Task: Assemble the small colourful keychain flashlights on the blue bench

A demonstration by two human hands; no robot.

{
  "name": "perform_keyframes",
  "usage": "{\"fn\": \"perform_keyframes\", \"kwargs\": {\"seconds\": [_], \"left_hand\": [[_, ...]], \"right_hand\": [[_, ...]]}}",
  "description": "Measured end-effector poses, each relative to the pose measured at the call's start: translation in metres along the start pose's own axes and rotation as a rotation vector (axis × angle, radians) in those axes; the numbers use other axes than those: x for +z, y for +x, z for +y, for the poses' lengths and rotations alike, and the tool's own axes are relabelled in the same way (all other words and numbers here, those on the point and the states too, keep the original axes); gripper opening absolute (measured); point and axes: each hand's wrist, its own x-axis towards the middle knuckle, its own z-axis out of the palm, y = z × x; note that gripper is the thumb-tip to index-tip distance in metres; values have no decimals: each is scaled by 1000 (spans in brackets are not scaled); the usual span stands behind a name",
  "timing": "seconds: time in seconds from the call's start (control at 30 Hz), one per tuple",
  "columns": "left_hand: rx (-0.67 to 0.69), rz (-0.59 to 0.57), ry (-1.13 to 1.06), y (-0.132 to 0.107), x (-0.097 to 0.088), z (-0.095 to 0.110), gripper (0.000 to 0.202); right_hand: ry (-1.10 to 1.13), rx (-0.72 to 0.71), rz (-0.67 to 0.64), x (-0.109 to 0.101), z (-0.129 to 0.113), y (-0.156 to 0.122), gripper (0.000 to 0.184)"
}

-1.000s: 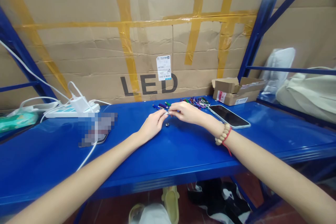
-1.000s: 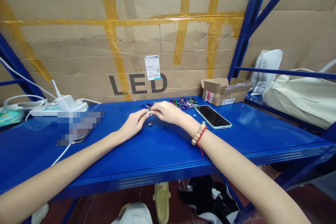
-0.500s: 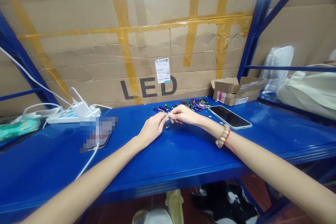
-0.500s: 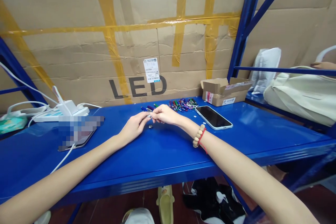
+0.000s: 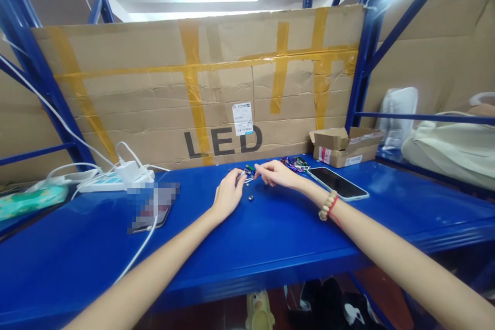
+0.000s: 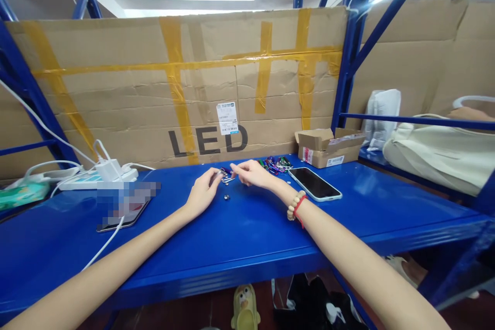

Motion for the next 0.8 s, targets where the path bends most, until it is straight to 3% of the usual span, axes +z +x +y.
{"fn": "perform_keyframes", "kwargs": {"seconds": [0.13, 0.23, 0.37, 0.5, 0.6, 0.73, 0.8], "left_hand": [[-157, 183, -143, 6, 0, -11, 22], [-275, 294, -257, 10, 1, -20, 20], [-353, 333, -338, 11, 3, -27, 11], [-377, 303, -344, 9, 1, -22, 10], [-393, 302, -334, 8, -1, -17, 9], [-461, 309, -361, 8, 0, -15, 9], [-424, 301, -399, 9, 2, -15, 6]], "right_hand": [[-333, 37, 269, -16, 10, 1, 48], [-615, 131, 362, -22, 13, 0, 34], [-706, 132, 303, -19, 19, 0, 24], [-765, 98, 191, -16, 27, 2, 25], [-775, 102, 176, -16, 30, 2, 26], [-684, -24, 139, -6, 25, 3, 29], [-669, -111, 70, 4, 20, 4, 32]]}}
